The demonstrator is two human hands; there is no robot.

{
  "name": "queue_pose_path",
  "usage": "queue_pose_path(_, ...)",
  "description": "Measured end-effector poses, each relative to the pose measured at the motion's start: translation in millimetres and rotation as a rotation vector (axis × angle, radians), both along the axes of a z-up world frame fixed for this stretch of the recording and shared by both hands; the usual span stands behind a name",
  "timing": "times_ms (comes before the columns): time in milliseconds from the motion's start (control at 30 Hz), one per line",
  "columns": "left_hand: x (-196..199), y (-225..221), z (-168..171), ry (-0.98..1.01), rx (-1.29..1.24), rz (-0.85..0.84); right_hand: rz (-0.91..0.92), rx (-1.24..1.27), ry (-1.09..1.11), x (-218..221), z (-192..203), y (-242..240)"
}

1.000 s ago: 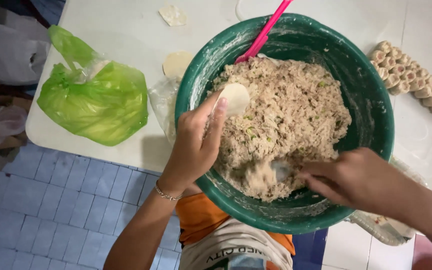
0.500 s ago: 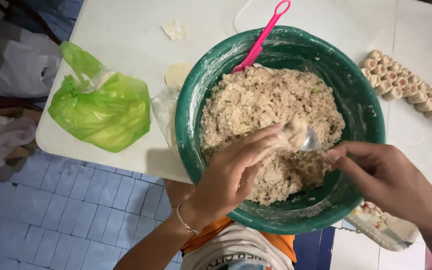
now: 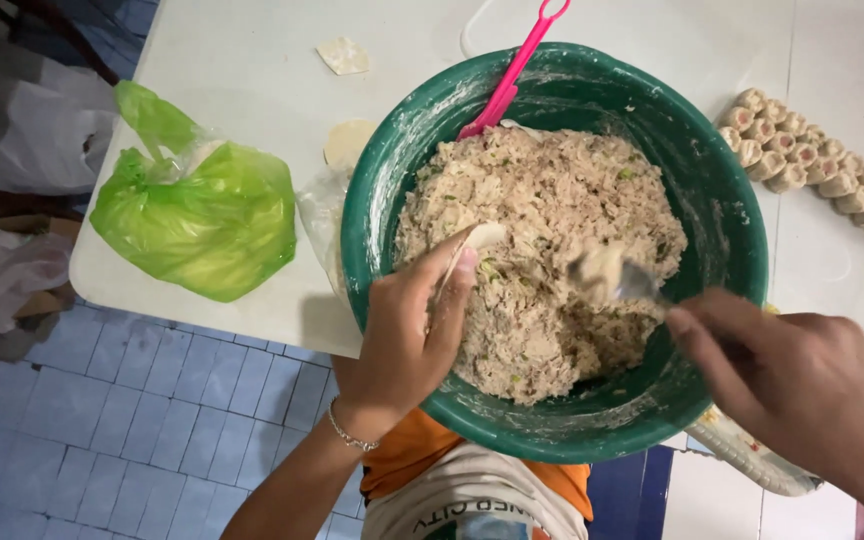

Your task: The person is preparing dumplings by scooping meat filling into dough wrappers and folding them into shape.

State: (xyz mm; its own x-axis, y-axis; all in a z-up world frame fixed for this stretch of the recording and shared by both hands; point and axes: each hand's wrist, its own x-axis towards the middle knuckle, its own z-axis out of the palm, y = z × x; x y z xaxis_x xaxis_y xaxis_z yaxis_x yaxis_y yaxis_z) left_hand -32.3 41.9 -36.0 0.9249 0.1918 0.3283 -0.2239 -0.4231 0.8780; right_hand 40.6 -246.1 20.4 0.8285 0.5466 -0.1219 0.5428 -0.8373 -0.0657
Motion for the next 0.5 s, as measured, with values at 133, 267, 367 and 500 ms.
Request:
queue_pose_path(133,3.1,1.3,2.1,-0.041,-0.012,-0.013,0.003,-0.255,0.355,8.6,-12.3,26.0)
queue_pose_path(267,3.2,-0.2,2.4,0.005,0.003,-0.039,0.430,-0.418,0.082,5.2,-39.5,25.8)
queue_pose_path(367,1.0,2.4,0.6,0.001,0.009,-0.037,0.620,-0.706,-0.101,-0.9,-37.3,24.2)
queue_pose_path(500,0.9,2.9,-2.4,0.014,0.016,-0.034,0.662,-0.831,0.057,-0.5,-24.4,30.4)
